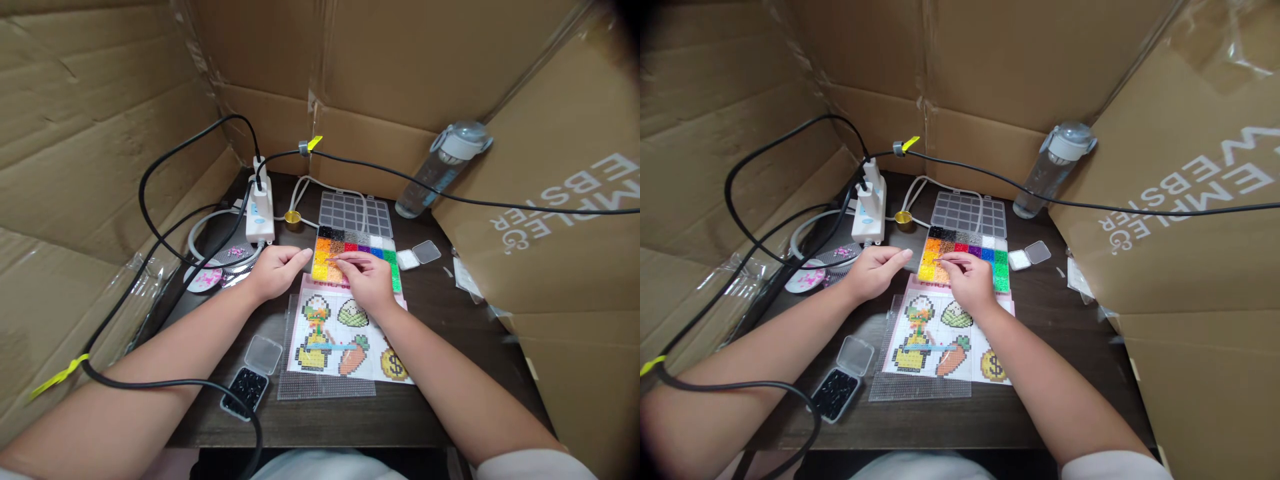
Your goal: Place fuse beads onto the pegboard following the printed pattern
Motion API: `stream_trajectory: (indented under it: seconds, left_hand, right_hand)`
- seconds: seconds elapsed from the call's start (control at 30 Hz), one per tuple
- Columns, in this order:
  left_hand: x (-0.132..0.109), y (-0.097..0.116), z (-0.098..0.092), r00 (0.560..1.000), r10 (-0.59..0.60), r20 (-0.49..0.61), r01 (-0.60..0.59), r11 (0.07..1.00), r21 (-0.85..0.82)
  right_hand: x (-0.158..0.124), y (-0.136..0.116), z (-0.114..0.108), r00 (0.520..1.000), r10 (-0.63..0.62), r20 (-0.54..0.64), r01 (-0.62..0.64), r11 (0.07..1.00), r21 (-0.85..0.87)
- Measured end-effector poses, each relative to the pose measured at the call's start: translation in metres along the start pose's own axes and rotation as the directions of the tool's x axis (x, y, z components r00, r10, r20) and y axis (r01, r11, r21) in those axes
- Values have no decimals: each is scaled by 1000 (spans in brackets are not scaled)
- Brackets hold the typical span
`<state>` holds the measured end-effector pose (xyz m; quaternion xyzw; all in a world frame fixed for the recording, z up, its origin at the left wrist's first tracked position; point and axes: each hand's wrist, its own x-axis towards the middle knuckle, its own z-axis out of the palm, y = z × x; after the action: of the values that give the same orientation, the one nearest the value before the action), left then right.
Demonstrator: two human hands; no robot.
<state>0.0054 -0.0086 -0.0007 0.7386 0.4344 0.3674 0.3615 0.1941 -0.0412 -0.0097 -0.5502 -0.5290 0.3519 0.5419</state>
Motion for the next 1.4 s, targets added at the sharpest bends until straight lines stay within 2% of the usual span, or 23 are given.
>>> stream_trajectory:
  seconds: [0.33, 0.57, 0.63, 0.7, 0.8, 0.87, 1.03, 1.4]
  left_hand:
    - [0, 1, 1, 1000, 17, -9, -17, 1000, -1]
    - [0, -1, 1, 999, 45, -20, -45, 999, -6]
    - [0, -1, 1, 999, 51, -21, -51, 999, -8]
    - [0, -1, 1, 999, 50, -22, -50, 999, -13]
    - [0, -1, 2, 999, 46, -25, -47, 999, -19]
    - [0, -2, 2, 999, 42, -22, -42, 999, -15]
    - [1, -1, 2, 999, 50, -22, -50, 999, -12]
    - [1, -1, 3, 999, 42, -22, -43, 999, -16]
  right_hand:
    - [-3, -2, -1, 997, -32, -66, 37, 996, 75]
    - [-14, -36, -28, 984, -127, -122, 139, 985, 99]
    - [-24, -42, -38, 988, -125, -92, 135, 984, 118]
    - [-37, -43, -46, 997, -71, -26, 73, 992, 107]
    - [-55, -33, -51, 997, 32, 73, -34, 999, 34]
    - [-63, -23, -50, 994, 54, 98, -54, 999, 3]
    - [-64, -8, -44, 991, 65, 120, -67, 998, 14]
    - [-64, -7, -39, 983, 79, 166, -83, 996, 17]
